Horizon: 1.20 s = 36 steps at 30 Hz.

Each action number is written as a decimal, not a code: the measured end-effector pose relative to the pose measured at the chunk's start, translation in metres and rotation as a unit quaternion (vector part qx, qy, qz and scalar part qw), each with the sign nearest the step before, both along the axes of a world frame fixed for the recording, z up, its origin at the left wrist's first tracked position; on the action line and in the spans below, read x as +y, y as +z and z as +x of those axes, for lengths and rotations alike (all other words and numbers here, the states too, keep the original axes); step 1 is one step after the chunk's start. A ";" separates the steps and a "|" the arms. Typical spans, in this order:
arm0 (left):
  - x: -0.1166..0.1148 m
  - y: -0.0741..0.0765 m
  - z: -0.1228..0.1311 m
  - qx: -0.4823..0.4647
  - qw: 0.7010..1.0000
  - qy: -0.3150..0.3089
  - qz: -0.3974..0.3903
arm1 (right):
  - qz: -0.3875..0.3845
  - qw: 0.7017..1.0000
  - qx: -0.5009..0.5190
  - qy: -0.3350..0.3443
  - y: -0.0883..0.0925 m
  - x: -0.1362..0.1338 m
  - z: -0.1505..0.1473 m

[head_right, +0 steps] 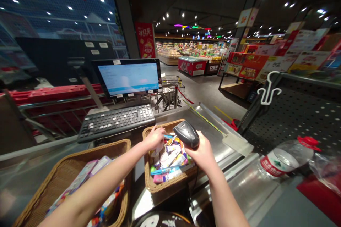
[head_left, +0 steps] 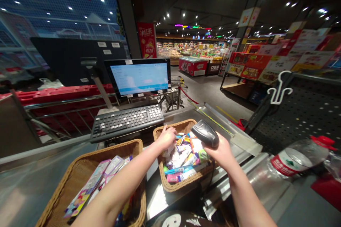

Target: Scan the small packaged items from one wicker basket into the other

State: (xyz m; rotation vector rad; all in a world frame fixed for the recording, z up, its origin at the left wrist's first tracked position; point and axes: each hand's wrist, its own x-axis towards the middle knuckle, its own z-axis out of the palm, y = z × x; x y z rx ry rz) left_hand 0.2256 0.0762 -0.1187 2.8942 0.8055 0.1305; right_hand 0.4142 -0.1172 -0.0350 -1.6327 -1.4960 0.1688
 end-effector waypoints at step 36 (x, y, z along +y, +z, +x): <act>-0.045 0.116 -0.204 -0.502 0.797 0.309 0.127 | 0.060 0.973 -0.108 0.195 0.038 0.055 -0.113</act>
